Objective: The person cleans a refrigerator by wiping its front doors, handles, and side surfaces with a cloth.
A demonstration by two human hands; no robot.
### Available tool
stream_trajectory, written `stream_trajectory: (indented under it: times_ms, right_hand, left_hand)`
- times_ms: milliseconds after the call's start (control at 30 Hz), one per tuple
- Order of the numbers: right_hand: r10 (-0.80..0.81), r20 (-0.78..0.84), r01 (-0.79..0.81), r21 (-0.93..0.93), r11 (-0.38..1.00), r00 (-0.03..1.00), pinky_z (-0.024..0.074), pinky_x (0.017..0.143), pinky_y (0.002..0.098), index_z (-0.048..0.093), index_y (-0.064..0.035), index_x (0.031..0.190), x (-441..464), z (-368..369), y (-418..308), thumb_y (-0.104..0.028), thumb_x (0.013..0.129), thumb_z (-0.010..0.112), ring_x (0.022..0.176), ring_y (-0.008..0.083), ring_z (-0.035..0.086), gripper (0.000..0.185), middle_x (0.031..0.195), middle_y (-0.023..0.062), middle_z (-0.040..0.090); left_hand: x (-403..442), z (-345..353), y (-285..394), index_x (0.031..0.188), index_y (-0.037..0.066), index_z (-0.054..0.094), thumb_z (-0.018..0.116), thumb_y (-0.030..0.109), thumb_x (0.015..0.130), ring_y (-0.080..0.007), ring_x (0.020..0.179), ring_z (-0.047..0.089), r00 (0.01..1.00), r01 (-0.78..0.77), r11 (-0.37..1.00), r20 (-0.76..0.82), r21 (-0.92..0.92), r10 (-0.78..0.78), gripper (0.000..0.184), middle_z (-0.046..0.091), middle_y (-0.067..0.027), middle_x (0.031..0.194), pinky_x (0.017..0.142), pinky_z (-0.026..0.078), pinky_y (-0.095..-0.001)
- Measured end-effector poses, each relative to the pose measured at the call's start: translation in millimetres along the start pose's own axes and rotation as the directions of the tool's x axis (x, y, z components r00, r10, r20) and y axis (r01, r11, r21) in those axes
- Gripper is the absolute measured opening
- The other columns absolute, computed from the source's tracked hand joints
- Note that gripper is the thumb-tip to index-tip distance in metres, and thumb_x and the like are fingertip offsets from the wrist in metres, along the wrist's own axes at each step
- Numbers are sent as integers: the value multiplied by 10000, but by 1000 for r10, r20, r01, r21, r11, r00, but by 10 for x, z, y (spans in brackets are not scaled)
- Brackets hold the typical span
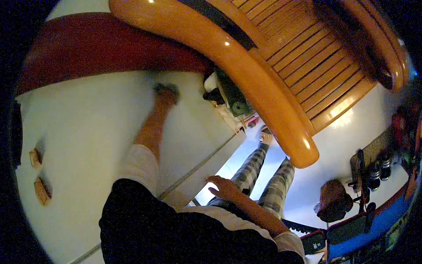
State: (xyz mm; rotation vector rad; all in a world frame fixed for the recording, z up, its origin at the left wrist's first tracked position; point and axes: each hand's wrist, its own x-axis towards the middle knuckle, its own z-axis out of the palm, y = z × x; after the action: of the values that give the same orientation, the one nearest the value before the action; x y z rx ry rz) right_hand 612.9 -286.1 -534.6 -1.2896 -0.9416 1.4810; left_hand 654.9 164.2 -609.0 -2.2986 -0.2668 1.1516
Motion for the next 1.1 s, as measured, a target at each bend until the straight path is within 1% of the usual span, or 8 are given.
stream_trajectory:
  times_ms: [133,267,400,533,700,800,900,1100]
  right_hand:
    - [-33,-104,37,36,999,994,487,904,410,484,-77,1239,-26,110,105,-262,889,604,1126,320,548,413,1304,159,456]
    - [-44,-129,48,28,998,991,535,815,393,449,-90,1245,0,150,154,-212,873,637,1041,324,603,434,1308,147,411]
    - [12,-100,-7,48,999,995,489,859,459,485,-77,1220,-140,77,51,-285,900,564,991,377,596,390,1206,191,523]
    - [49,-42,-47,46,998,998,487,868,447,511,-78,1230,-356,227,173,-344,892,550,986,354,612,432,1102,191,618]
    - [112,-145,-109,26,994,983,478,875,414,516,-87,1229,-584,121,146,-315,898,547,1020,323,605,403,1155,165,602]
    - [110,-255,-118,-16,993,961,480,862,403,542,-87,1197,-645,-7,16,-294,886,558,1011,333,602,374,1112,163,618]
    - [98,-386,-112,-12,994,917,472,873,392,553,-83,1190,-617,50,4,-241,878,564,1006,336,601,350,1105,165,619]
    - [84,-469,-53,78,996,879,462,914,408,553,-85,1188,-680,156,-167,-229,862,571,1052,354,574,357,1133,174,606]
  left_hand:
    - [369,-113,-1073,1270,175,464,394,357,909,-277,1219,384,908,386,916,-127,-107,-398,410,440,-77,1309,1008,233,-530]
    - [321,-10,-700,1127,201,616,545,259,842,-298,1034,534,816,161,984,-551,-77,-177,299,610,-85,1082,904,360,-547]
    - [-358,231,1123,1266,192,545,481,259,870,-339,1163,502,956,-232,969,-205,-85,211,407,592,-138,1172,1042,235,-602]
    - [-1176,93,2279,1189,153,617,472,332,872,-350,1158,517,820,-560,794,-18,-237,573,392,601,-152,1178,1059,216,-591]
    - [-923,-235,1711,1180,92,633,496,181,859,-341,1178,526,858,-445,864,166,-235,487,359,567,-164,1260,989,389,-494]
    - [-616,-198,1038,1374,129,452,459,198,893,-330,1302,389,978,-167,982,115,-82,176,485,407,-127,1432,1055,245,-568]
    - [-725,-555,705,1408,38,359,380,243,918,-320,1369,275,956,-143,985,246,-94,162,531,275,-150,1498,1088,158,-566]
    - [-1408,-589,1951,1301,5,497,492,275,805,-321,1340,351,901,-279,926,265,-253,344,564,413,-184,1415,1111,204,-500]
